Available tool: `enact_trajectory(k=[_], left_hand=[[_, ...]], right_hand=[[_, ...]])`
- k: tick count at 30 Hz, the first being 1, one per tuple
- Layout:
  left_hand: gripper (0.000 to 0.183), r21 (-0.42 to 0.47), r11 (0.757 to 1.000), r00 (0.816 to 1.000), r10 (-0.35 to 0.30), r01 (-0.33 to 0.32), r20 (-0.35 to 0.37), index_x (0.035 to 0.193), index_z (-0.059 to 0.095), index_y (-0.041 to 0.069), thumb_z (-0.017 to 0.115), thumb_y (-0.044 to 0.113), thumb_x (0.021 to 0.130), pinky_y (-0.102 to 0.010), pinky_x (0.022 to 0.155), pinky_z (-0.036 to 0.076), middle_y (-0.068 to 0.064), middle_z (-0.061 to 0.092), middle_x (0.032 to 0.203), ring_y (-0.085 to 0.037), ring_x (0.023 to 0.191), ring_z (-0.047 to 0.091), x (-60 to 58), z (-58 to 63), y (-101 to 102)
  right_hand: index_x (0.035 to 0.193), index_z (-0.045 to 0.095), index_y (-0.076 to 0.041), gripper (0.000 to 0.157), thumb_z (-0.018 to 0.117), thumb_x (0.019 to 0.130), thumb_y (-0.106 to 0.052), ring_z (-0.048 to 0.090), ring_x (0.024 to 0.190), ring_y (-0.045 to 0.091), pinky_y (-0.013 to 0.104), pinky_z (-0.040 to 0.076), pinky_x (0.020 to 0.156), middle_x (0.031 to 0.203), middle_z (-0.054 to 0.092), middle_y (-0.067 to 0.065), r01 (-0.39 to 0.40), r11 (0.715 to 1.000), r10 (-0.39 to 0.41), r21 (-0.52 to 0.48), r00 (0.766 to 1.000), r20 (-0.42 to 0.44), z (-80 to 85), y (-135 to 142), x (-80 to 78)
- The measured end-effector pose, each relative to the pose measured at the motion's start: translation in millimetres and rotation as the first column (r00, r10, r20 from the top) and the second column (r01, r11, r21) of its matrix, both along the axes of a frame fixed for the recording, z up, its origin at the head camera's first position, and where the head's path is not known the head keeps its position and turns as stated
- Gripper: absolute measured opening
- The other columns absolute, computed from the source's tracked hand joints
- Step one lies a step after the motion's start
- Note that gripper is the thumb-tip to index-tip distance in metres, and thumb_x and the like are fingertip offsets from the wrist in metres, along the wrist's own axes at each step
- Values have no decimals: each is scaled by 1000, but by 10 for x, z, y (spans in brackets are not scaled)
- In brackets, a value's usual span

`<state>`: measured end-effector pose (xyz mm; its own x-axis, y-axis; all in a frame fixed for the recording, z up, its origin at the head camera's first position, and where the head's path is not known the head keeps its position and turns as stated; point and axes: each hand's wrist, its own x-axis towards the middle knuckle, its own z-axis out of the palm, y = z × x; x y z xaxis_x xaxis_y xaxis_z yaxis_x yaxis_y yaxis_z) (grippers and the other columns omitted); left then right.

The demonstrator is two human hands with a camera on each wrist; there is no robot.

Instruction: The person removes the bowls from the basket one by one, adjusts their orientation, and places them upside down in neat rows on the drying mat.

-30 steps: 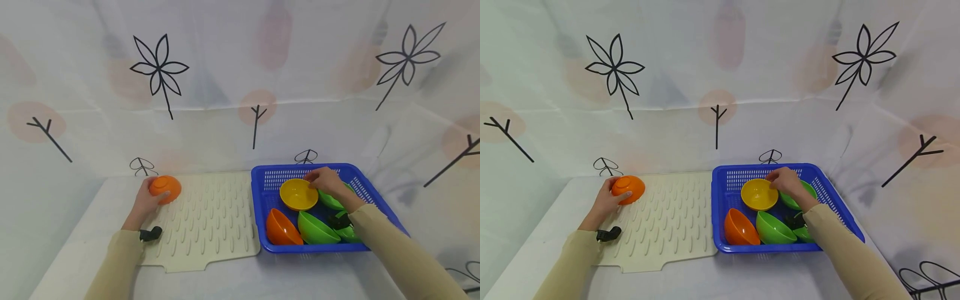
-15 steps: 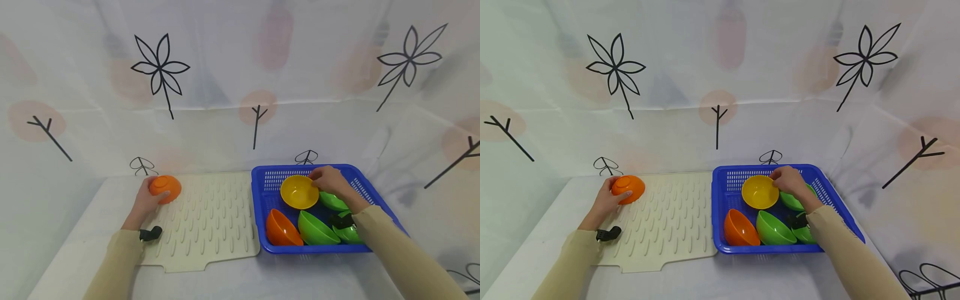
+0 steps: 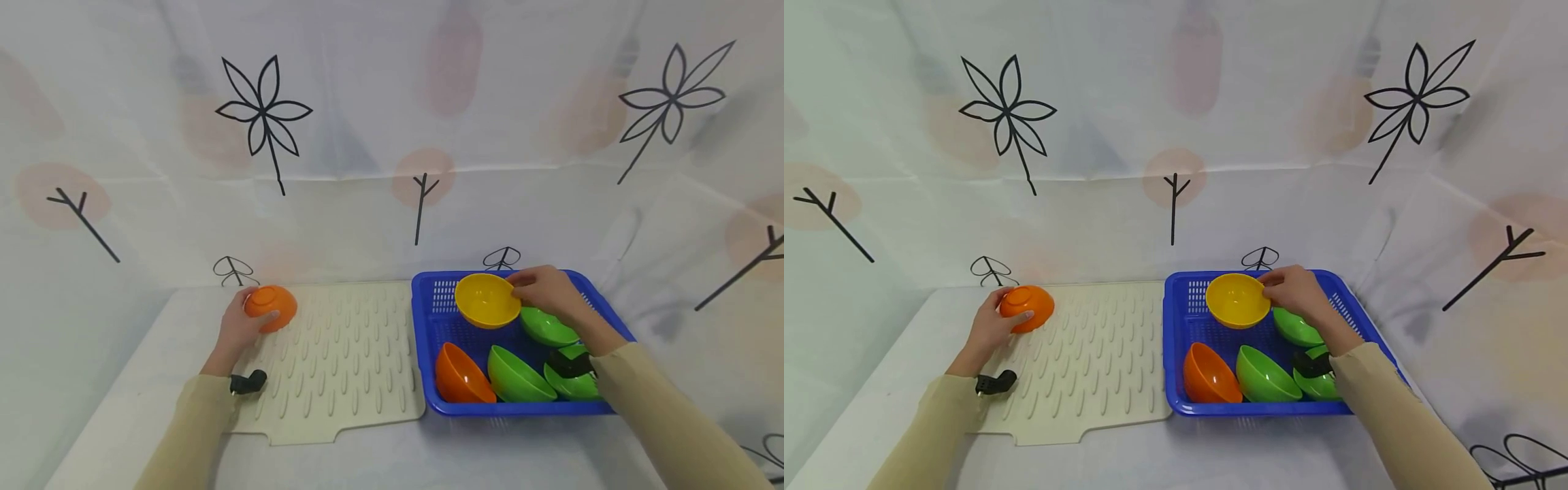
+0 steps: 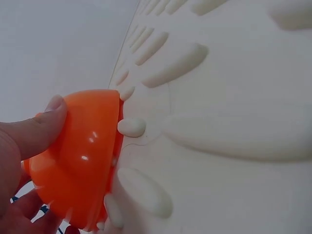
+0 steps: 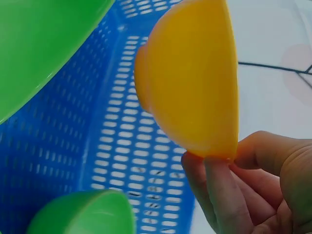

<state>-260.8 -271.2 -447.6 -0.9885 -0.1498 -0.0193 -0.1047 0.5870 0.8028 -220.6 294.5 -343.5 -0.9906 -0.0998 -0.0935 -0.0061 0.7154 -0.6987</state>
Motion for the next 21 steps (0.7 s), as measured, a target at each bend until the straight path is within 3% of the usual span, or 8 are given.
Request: enact_trajectory(k=[12,21], left_hand=[[82,-5,1000,1000,5,-5,-15,155,25,4,73,21,91,-59,114,28,-25,32,154,-44,135,35,13,17,-1],[84,1,1000,1000,4,-4,-5,156,23,4,73,22,91,-58,115,27,-24,29,156,-43,137,33,25,41,14]], right_hand=[[131,60,6,37,62,98,-13,69,99,31,43,57,85,123,64,27,-23,995,21,-97,1000,-23,229,-102,222],[130,64,-1,36,65,97,-17,69,93,25,39,60,80,120,67,22,-29,997,27,-76,999,-35,338,-276,402]])
